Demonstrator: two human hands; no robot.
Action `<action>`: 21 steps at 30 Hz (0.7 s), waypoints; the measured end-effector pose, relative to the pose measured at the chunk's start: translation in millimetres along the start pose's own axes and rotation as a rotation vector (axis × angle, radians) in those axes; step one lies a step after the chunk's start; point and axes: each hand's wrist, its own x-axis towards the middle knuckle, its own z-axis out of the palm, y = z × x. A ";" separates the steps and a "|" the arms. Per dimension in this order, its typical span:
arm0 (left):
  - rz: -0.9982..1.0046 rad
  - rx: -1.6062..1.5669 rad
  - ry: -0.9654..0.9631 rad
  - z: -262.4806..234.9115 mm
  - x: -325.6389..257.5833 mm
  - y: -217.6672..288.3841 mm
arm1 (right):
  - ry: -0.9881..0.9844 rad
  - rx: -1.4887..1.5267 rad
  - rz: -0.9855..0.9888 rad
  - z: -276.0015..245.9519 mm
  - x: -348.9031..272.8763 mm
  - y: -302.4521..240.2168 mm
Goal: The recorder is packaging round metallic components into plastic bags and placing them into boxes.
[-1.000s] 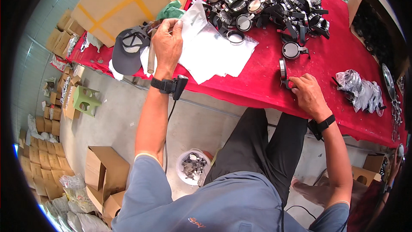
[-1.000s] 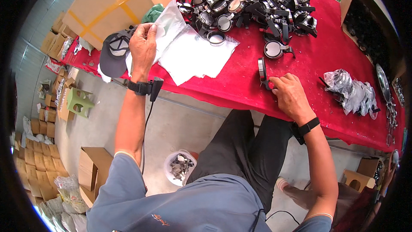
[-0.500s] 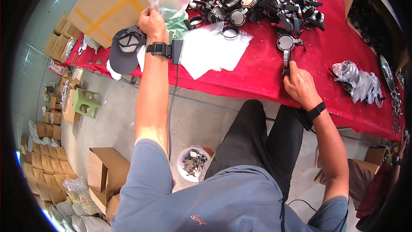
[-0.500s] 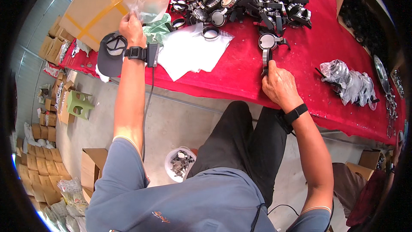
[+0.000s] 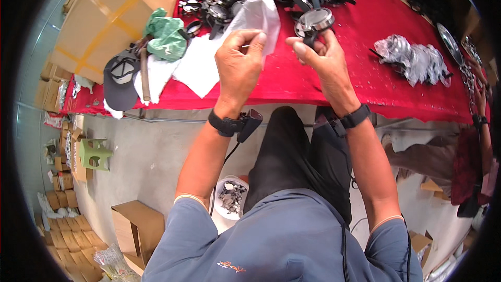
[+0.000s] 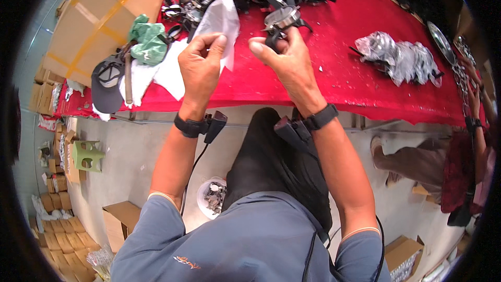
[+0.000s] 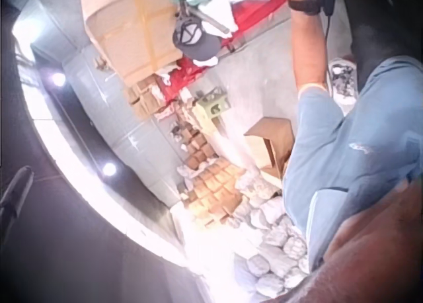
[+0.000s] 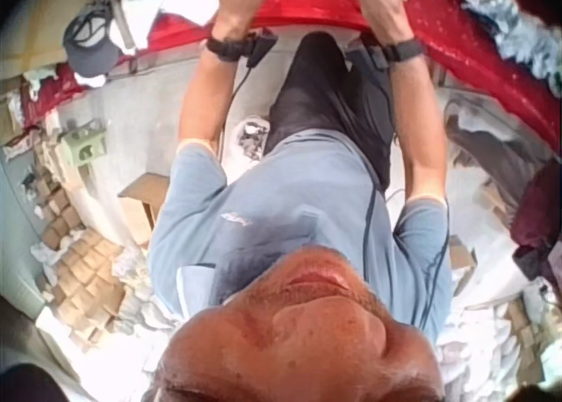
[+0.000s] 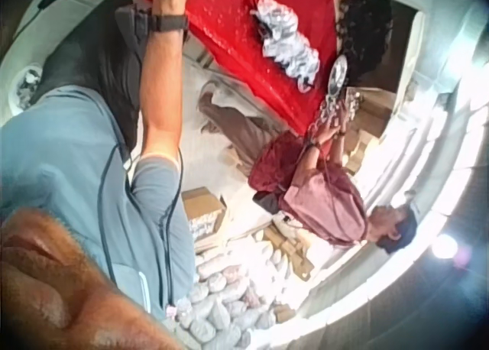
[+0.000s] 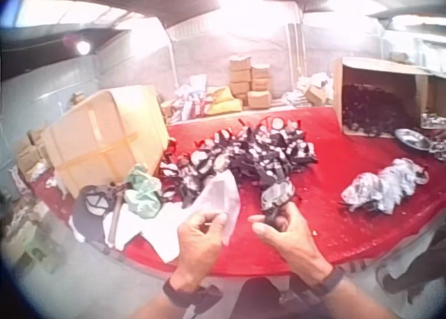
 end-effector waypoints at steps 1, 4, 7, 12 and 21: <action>0.120 0.051 -0.006 13.1 -6.9 1.6 | 0.020 -0.015 -0.006 -2.9 0.8 2.6; 0.270 0.126 -0.069 34.7 -25.6 7.9 | 0.089 -0.059 -0.009 -19.0 -6.0 10.2; 0.240 0.144 -0.138 44.5 -36.7 8.8 | 0.133 -0.068 -0.001 -34.6 -17.3 9.2; -0.025 -0.037 -0.179 59.8 -47.2 3.5 | 0.228 -0.091 -0.016 -51.8 -35.9 7.9; -0.103 -0.089 -0.195 84.4 -50.8 14.6 | 0.308 -0.433 -0.093 -49.9 -67.6 7.3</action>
